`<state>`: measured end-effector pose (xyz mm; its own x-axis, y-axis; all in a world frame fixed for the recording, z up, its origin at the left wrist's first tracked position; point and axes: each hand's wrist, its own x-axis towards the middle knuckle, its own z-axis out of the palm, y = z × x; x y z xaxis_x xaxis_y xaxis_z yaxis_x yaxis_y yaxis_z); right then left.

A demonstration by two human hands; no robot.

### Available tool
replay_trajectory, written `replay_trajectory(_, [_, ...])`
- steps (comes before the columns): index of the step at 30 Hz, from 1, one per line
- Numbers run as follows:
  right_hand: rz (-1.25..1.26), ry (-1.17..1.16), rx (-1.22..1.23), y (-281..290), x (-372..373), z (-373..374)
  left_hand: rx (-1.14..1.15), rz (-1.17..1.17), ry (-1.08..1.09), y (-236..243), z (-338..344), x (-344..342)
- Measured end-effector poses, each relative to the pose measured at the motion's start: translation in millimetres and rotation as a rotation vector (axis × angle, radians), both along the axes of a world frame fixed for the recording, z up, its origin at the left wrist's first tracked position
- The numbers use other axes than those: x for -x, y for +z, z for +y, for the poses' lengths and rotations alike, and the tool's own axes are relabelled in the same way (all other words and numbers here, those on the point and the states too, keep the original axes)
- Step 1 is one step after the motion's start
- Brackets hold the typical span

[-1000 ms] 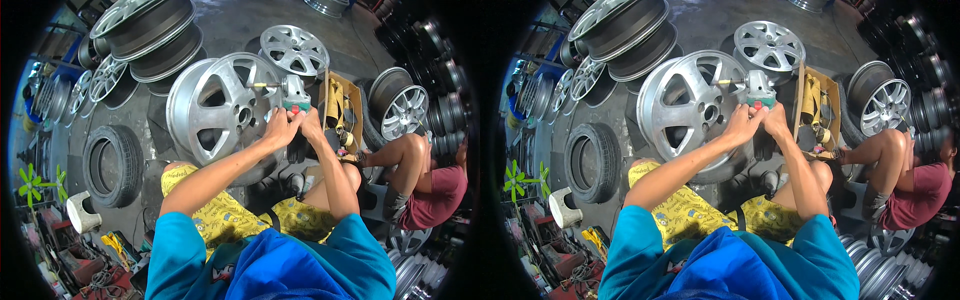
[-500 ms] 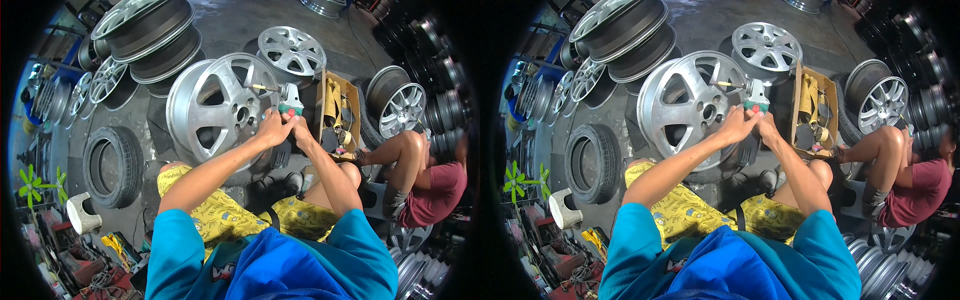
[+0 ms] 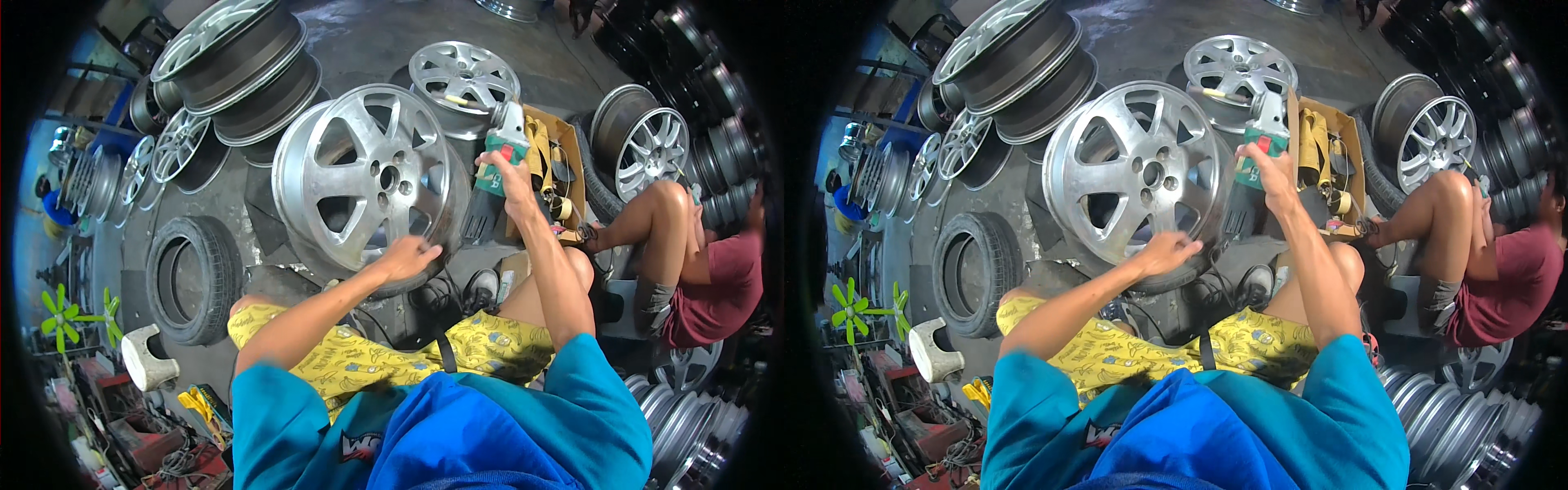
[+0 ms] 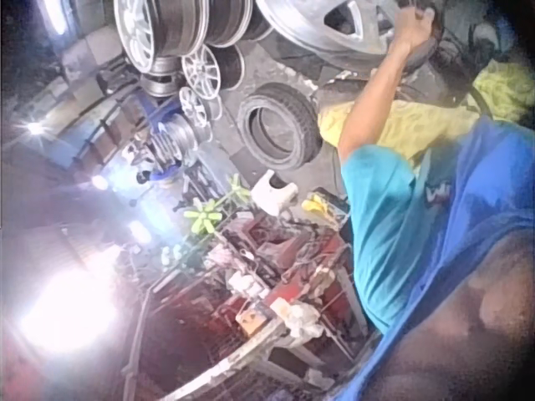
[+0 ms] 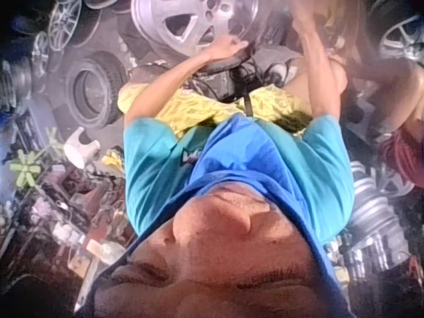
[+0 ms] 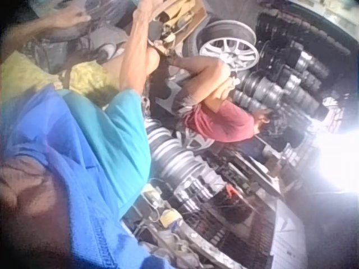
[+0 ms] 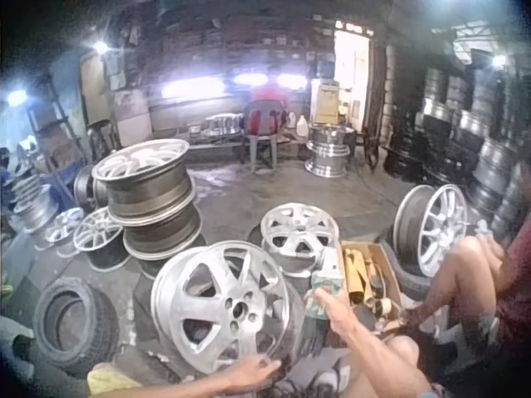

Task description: The person uses a handheld rotary tool to grind and polish the inner recesses and holes of a car wheel rim, rotating the wheel by hand to grind different areas.

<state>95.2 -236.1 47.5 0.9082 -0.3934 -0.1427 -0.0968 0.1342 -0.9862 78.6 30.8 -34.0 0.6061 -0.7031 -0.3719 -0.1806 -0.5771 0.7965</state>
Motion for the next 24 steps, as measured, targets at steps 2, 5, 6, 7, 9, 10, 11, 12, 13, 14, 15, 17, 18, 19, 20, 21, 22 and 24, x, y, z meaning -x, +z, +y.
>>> replay_trajectory(2, [-0.028, -0.055, -0.036, 15.9, 3.6, -0.1, -0.122, 0.080, -0.047, -11.9, 24.2, 15.1])
replay_trajectory(5, [-0.056, -0.090, -0.062, 22.5, 2.2, -1.9, -0.061, 0.756, 0.362, -30.6, 62.5, 45.3])
replay_trajectory(6, [-0.066, -0.100, -0.073, 24.0, 1.9, -4.1, -0.014, 0.796, 0.503, -35.9, 70.6, 52.0])
replay_trajectory(7, [-0.067, -0.103, -0.073, 24.2, 0.5, -5.6, 0.036, 0.834, 0.647, -41.7, 76.9, 54.0])
replay_trajectory(9, [-0.123, -0.135, -0.100, 25.3, -3.3, -0.2, 0.108, 0.794, 0.724, -60.8, 89.6, 49.9])
replay_trajectory(10, [-0.114, -0.126, -0.098, 27.6, -4.5, 3.4, 0.158, 0.574, 0.700, -68.2, 93.9, 45.0])
replay_trajectory(11, [-0.117, -0.121, -0.094, 28.9, -4.5, 5.4, 0.208, 0.355, 0.668, -72.8, 96.4, 40.1])
replay_trajectory(12, [-0.098, -0.100, -0.085, 29.9, -4.8, 7.9, 0.158, 0.270, 0.608, -76.5, 101.7, 36.7])
replay_trajectory(13, [-0.079, -0.079, -0.075, 30.8, -5.4, 10.6, 0.166, 0.267, 0.614, -81.0, 103.6, 36.9])
replay_trajectory(14, [-0.085, -0.073, -0.067, 28.3, -6.4, 10.3, 0.180, 0.272, 0.598, -81.5, 102.5, 35.8])
replay_trajectory(15, [-0.093, -0.067, -0.046, 23.5, -7.3, 9.4, 0.194, 0.275, 0.581, -81.8, 101.5, 34.7])
replay_trajectory(17, [-0.106, -0.058, -0.020, 17.3, -9.6, 10.4, 0.169, 0.255, 0.542, -76.5, 102.9, 31.3])
replay_trajectory(18, [-0.097, -0.062, 0.021, 14.6, -10.0, 11.0, 0.133, 0.238, 0.501, -71.3, 104.5, 28.7])
replay_trajectory(19, [-0.086, -0.067, 0.061, 11.9, -10.2, 9.6, 0.140, 0.237, 0.500, -65.9, 108.0, 24.1])
replay_trajectory(20, [-0.096, -0.077, 0.055, 12.3, -10.4, 12.4, 0.139, 0.268, 0.475, -56.2, 116.8, 18.9])
replay_trajectory(21, [-0.094, -0.079, 0.056, 12.9, -10.2, 10.9, 0.137, 0.303, 0.442, -43.1, 124.7, 12.9])
replay_trajectory(22, [-0.093, -0.087, 0.108, 12.3, -10.1, 5.6, 0.120, 0.312, 0.411, -19.6, 128.4, 3.1])
replay_trajectory(24, [-0.101, -0.140, 0.177, 8.8, -12.1, -1.5, 0.068, 0.354, 0.303, 21.8, 146.0, -24.4])
